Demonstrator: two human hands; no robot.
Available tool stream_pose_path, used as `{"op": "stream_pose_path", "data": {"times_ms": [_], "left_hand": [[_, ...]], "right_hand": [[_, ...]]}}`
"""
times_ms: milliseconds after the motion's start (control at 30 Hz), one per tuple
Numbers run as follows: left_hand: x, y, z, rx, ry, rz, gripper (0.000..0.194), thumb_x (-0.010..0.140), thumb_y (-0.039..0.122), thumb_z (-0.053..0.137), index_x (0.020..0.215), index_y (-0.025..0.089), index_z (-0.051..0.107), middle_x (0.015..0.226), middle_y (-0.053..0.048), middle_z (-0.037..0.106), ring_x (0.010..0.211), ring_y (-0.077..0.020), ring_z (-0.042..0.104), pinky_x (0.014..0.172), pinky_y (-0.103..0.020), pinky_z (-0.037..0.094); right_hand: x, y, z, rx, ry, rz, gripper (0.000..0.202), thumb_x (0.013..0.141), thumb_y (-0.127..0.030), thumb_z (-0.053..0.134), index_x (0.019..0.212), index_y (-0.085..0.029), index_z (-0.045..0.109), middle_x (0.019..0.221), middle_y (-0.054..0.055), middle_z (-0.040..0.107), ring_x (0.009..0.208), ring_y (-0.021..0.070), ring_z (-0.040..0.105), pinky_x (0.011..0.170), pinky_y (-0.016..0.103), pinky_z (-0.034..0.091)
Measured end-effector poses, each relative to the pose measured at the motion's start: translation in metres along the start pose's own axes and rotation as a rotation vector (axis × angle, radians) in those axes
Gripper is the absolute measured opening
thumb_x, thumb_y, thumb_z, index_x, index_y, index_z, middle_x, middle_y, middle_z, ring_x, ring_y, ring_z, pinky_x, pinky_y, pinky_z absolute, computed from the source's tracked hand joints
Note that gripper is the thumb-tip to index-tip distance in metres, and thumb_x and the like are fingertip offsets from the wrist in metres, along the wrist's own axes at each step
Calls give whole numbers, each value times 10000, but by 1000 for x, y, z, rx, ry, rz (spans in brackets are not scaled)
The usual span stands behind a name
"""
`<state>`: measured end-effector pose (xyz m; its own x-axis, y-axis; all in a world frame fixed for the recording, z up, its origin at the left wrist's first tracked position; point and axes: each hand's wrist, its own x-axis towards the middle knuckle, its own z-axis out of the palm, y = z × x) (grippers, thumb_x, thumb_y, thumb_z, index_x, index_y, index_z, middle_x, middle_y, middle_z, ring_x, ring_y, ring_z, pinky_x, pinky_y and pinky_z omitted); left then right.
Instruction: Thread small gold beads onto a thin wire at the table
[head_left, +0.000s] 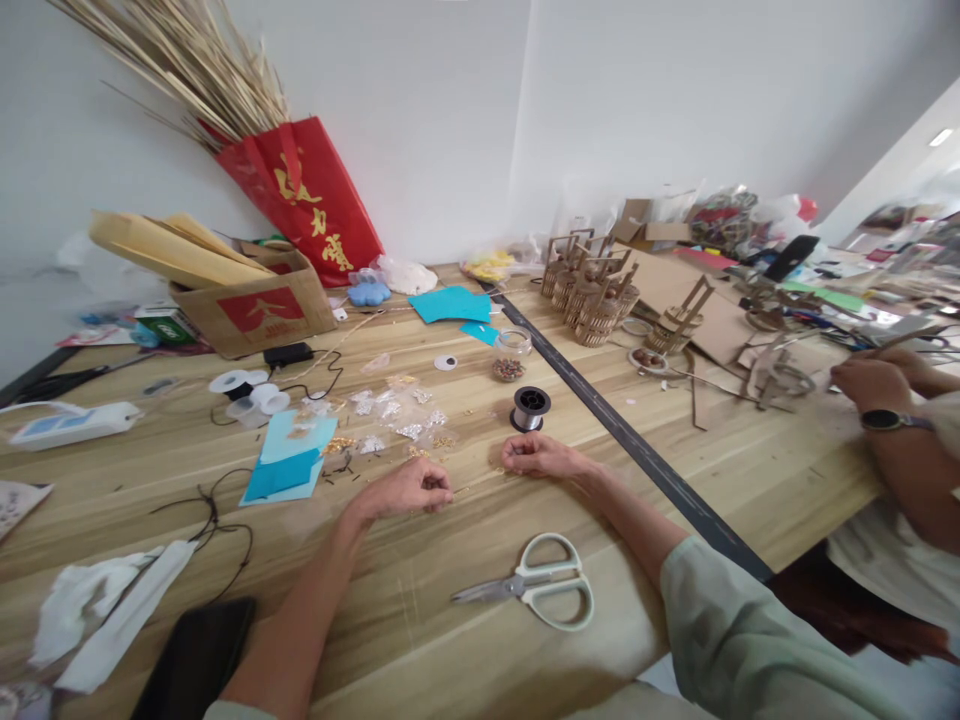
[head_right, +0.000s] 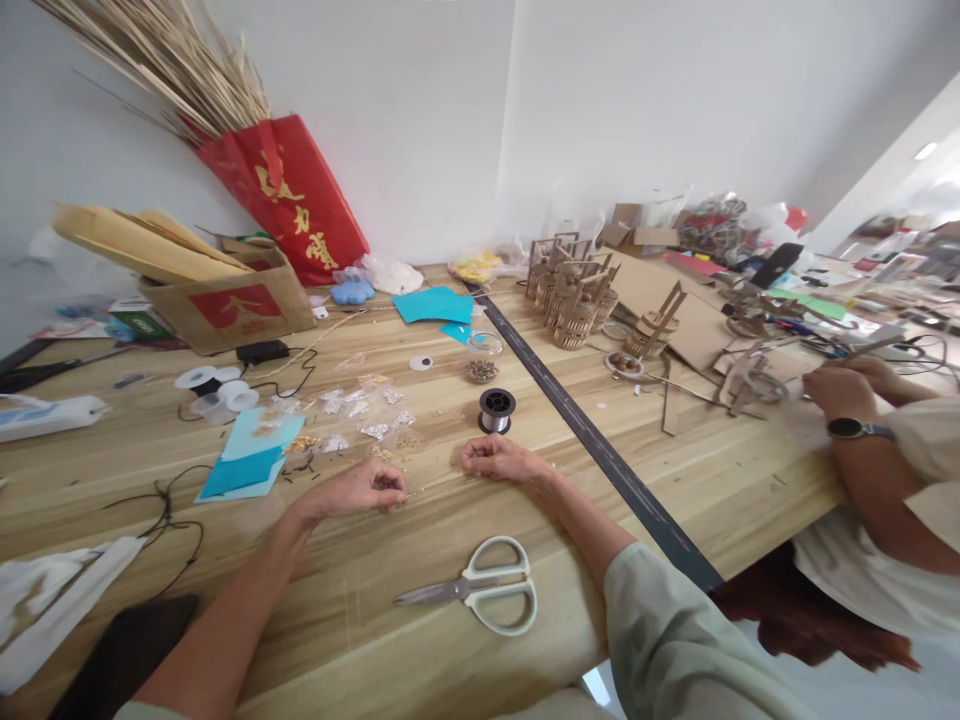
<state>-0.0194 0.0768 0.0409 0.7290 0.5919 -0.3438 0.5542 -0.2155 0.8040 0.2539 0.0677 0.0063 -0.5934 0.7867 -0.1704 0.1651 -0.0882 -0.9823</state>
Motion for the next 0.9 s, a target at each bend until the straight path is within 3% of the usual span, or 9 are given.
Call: {"op": "stream_pose_path", "data": {"times_ms": [367, 767, 900], "left_hand": [[0, 0, 0, 68, 74, 71, 188, 737, 295, 579, 682, 121, 626, 622, 5, 587, 604, -97, 488, 574, -198, 354], [-17, 5, -10, -77, 183, -24, 155, 702, 260, 621, 756, 114, 626, 671, -42, 667, 626, -122, 579, 608, -224, 433], [-27, -2, -5, -87, 215, -74, 180, 725, 283, 598, 787, 118, 633, 676, -48, 669, 639, -134, 597, 626, -237, 444]], "right_hand": [[0, -1, 1, -60, -4, 15, 373, 770, -494, 628, 802, -133, 544, 548, -73, 412, 432, 32, 277, 402, 189, 175], [7, -14, 9, -232, -61, -47, 239, 793, -354, 586, 797, -115, 588, 612, -45, 470, 539, 63, 362, 504, 193, 273], [7, -16, 18, -307, -55, -36, 202, 796, -315, 559, 785, -115, 587, 606, -41, 472, 533, 66, 366, 494, 190, 275]]}}
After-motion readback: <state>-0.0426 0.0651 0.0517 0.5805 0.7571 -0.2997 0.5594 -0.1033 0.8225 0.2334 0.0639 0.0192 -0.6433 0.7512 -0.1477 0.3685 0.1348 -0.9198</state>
